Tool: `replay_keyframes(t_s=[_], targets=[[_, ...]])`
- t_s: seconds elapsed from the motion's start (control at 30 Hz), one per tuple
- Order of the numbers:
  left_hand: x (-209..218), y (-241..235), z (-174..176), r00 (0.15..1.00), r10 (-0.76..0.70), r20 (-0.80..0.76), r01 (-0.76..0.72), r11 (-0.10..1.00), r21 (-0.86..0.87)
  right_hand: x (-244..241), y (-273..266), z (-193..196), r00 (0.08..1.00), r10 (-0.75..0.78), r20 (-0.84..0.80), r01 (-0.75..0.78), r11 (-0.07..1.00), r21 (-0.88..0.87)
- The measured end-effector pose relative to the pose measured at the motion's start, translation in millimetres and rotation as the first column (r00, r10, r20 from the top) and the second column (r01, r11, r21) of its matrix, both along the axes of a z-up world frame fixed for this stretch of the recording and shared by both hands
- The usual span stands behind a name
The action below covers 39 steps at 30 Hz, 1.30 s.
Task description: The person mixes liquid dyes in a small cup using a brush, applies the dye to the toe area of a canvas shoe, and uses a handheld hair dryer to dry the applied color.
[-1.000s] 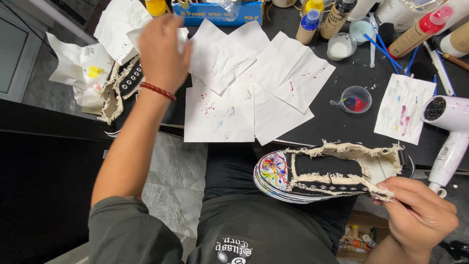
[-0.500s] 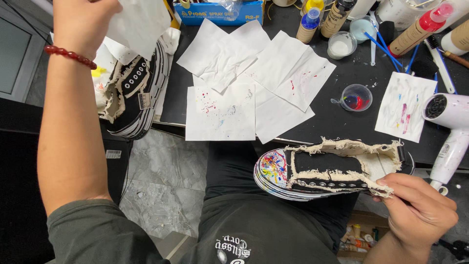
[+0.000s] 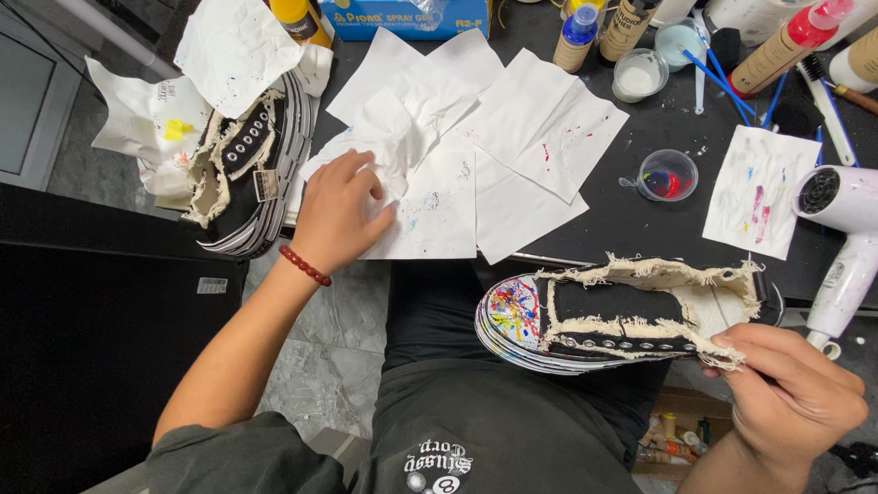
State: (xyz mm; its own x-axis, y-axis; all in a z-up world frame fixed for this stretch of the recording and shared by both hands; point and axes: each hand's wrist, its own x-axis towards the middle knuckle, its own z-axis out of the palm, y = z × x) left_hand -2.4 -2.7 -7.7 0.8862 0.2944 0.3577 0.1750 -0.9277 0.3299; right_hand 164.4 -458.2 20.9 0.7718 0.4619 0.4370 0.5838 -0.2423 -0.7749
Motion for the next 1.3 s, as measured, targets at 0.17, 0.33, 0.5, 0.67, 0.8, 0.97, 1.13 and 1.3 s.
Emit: replay_keyframes(t_s=[0.17,0.33,0.5,0.67,0.8,0.97,1.13,1.3], targets=[[-8,8,-11,0.998,0.067,-0.001,-0.067,0.998,0.007,0,0,0,1.0,0.006,0.004,-0.005,1.0,-0.018],[-17,13,-8,0.992,0.097,-0.075,-0.088,0.99,0.11,-2,4,2,1.0,0.007,0.004,-0.007,1.0,-0.015],[-22,14,-15,0.955,0.231,-0.187,-0.197,0.963,0.181,-2,10,4,1.0,0.018,0.018,-0.019,1.0,0.017],[-22,7,1,0.98,0.159,-0.117,-0.151,0.986,0.072,-9,39,30,0.999,0.012,0.031,-0.014,0.996,0.084],[-24,3,13,0.997,0.018,0.069,0.0,0.968,-0.249,-13,85,54,0.997,0.073,0.035,-0.078,0.981,0.176],[-19,-4,45,0.932,-0.171,0.32,0.314,0.82,-0.478,21,145,70,0.947,0.274,0.167,-0.287,0.956,0.062],[3,-18,80,0.885,-0.304,0.352,0.417,0.853,-0.314,54,199,60,0.842,0.536,0.06,-0.54,0.833,0.124],[52,-24,97,0.868,-0.396,0.3,0.453,0.879,-0.15,82,231,47,0.776,0.629,-0.045,-0.623,0.775,0.103]])
